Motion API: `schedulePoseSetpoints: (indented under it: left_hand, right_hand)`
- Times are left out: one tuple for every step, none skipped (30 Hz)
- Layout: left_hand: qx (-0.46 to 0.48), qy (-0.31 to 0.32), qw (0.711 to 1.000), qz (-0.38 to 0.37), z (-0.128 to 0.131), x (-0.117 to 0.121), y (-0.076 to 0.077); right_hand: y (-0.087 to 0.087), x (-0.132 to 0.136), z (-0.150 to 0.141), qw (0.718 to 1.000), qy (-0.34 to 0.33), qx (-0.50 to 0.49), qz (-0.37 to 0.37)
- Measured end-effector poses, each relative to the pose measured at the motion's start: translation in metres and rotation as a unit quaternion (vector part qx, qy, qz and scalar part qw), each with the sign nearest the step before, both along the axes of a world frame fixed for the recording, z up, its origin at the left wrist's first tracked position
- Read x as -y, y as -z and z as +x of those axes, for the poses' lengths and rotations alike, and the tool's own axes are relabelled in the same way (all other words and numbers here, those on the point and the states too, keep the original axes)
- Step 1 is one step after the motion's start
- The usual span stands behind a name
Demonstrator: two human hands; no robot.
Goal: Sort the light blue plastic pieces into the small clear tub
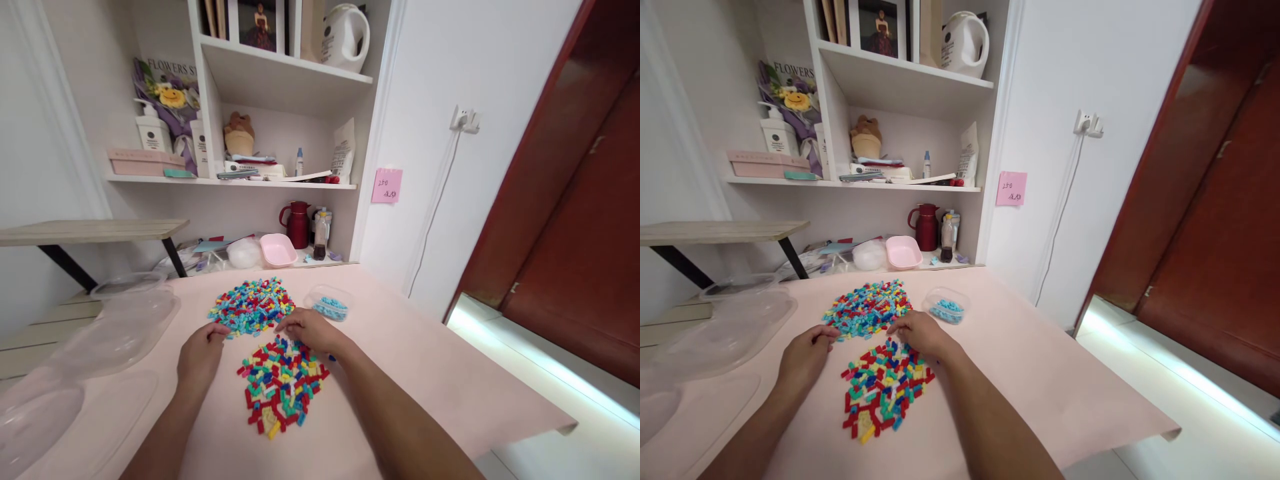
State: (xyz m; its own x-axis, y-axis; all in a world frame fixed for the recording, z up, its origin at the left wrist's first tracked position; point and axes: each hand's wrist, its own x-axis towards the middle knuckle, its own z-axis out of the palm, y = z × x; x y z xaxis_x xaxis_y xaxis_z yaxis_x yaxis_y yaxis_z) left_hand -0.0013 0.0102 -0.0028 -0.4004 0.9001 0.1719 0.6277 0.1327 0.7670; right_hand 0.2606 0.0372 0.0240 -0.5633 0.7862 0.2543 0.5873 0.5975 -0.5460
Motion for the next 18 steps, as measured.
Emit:
schedulePoseSetpoints:
  left_hand:
    - [-0.002, 0.000, 1.000, 0.000, 0.0005, 0.0008, -0.0008]
    - [-0.003, 0.000, 1.000, 0.000, 0.0011, 0.0015, -0.0018]
    - [-0.005, 0.000, 1.000, 0.000, 0.0017, 0.0023, -0.0028]
    - [-0.005, -0.001, 1.000, -0.001, 0.0024, 0.0029, -0.0036]
    - [-0.004, -0.001, 1.000, -0.001, 0.0029, 0.0033, -0.0043]
    - [-0.003, -0.002, 1.000, -0.001, 0.0034, 0.0036, -0.0048]
    - [-0.001, -0.002, 1.000, 0.000, 0.0037, 0.0037, -0.0050]
    - [0.000, -0.002, 1.000, 0.000, 0.0040, 0.0039, -0.0051]
    - [0.001, -0.002, 1.000, -0.001, 0.0042, 0.0040, -0.0052]
    - [0.001, -0.003, 1.000, -0.001, 0.0044, 0.0041, -0.0052]
    - [0.001, -0.003, 1.000, -0.001, 0.0046, 0.0043, -0.0053]
    - [0.001, -0.003, 1.000, 0.000, 0.0048, 0.0045, -0.0054]
    - [0.002, -0.003, 1.000, 0.002, 0.0049, 0.0048, -0.0055]
    - [0.003, -0.003, 1.000, 0.004, 0.0049, 0.0051, -0.0057]
    - [0.004, -0.003, 1.000, 0.006, 0.0049, 0.0054, -0.0058]
    - [0.005, -0.002, 1.000, 0.007, 0.0049, 0.0056, -0.0059]
    - [0.006, -0.002, 1.000, 0.007, 0.0047, 0.0058, -0.0059]
    - [0.007, -0.002, 1.000, 0.006, 0.0046, 0.0059, -0.0058]
  right_hand:
    - [0.0003, 0.0004, -0.0010, 1.000, -0.008, 0.002, 0.006]
    - [0.0008, 0.0007, -0.0020, 1.000, -0.014, 0.003, 0.014]
    - [0.0014, 0.0009, -0.0029, 1.000, -0.019, 0.003, 0.023]
    - [0.0019, 0.0010, -0.0036, 0.999, -0.020, 0.002, 0.033]
    - [0.0023, 0.0011, -0.0042, 0.999, -0.020, 0.002, 0.042]
    - [0.0026, 0.0013, -0.0046, 0.999, -0.019, 0.005, 0.051]
    - [0.0027, 0.0014, -0.0049, 0.998, -0.019, 0.009, 0.056]
    - [0.0026, 0.0015, -0.0050, 0.998, -0.022, 0.015, 0.060]
    - [0.0024, 0.0016, -0.0050, 0.998, -0.027, 0.020, 0.061]
    - [0.0021, 0.0018, -0.0049, 0.997, -0.032, 0.023, 0.060]
    - [0.0018, 0.0019, -0.0048, 0.997, -0.036, 0.024, 0.058]
    - [0.0014, 0.0019, -0.0046, 0.998, -0.038, 0.023, 0.054]
    - [0.0010, 0.0020, -0.0044, 0.998, -0.039, 0.022, 0.050]
    - [0.0006, 0.0020, -0.0043, 0.998, -0.039, 0.021, 0.046]
    - [0.0001, 0.0021, -0.0042, 0.998, -0.040, 0.021, 0.043]
    - [-0.0005, 0.0022, -0.0042, 0.998, -0.041, 0.022, 0.040]
    - [-0.0011, 0.0025, -0.0043, 0.998, -0.044, 0.024, 0.038]
    - [-0.0019, 0.0030, -0.0044, 0.998, -0.046, 0.026, 0.036]
